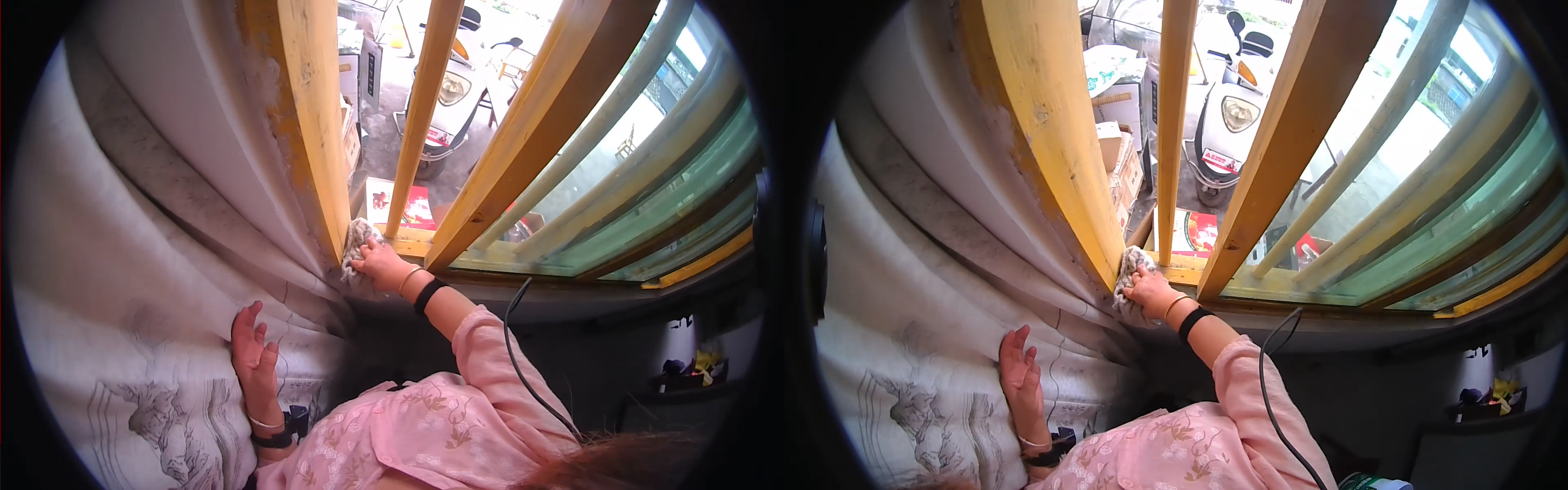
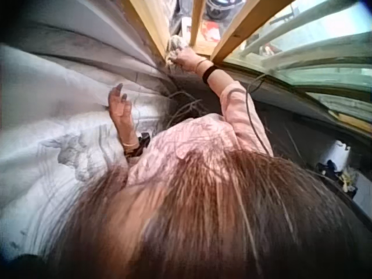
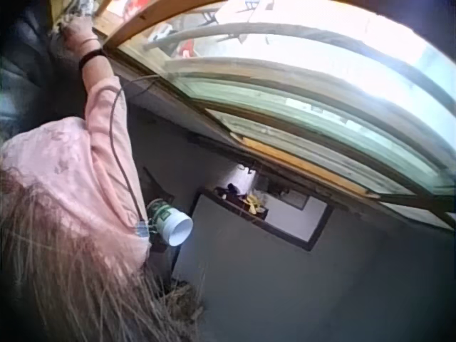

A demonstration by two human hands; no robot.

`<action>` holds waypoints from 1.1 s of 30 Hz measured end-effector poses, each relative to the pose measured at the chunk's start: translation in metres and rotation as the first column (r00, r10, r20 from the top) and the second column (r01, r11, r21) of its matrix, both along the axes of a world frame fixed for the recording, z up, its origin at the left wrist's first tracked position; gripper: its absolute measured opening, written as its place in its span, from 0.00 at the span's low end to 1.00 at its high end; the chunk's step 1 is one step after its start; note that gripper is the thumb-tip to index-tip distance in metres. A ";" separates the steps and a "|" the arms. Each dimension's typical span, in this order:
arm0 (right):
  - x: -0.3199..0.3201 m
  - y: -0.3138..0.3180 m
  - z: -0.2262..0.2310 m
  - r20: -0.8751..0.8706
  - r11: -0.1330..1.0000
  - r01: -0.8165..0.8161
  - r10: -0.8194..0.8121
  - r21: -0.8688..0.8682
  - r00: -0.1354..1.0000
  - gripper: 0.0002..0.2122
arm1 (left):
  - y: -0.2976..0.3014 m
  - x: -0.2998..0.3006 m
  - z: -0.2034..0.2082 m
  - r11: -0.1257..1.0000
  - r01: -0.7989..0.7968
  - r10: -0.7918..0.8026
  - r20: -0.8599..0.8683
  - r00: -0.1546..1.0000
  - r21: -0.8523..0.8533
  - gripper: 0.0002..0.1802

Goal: The person cleans a window and its frame using a cloth. They dip the cloth in a bucket of water and wipe the glass panes, the wooden frame, and the window track.

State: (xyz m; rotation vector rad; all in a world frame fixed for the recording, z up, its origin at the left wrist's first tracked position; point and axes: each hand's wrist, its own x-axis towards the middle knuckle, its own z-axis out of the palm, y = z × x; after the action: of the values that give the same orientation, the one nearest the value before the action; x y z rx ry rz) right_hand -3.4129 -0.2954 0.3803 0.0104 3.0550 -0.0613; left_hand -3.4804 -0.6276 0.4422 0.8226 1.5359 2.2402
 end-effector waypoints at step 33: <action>0.001 0.014 -0.035 -0.228 0.919 -0.026 -0.071 -0.394 0.971 0.22 | -0.005 0.000 0.011 0.996 -0.023 0.017 -0.074 0.997 -0.088 0.33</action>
State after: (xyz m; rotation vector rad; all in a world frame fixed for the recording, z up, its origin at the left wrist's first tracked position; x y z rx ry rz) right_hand -3.4116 -0.2814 0.3452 0.0125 3.2143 -0.7319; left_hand -3.4803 -0.6328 0.4533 0.8752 1.6714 2.1601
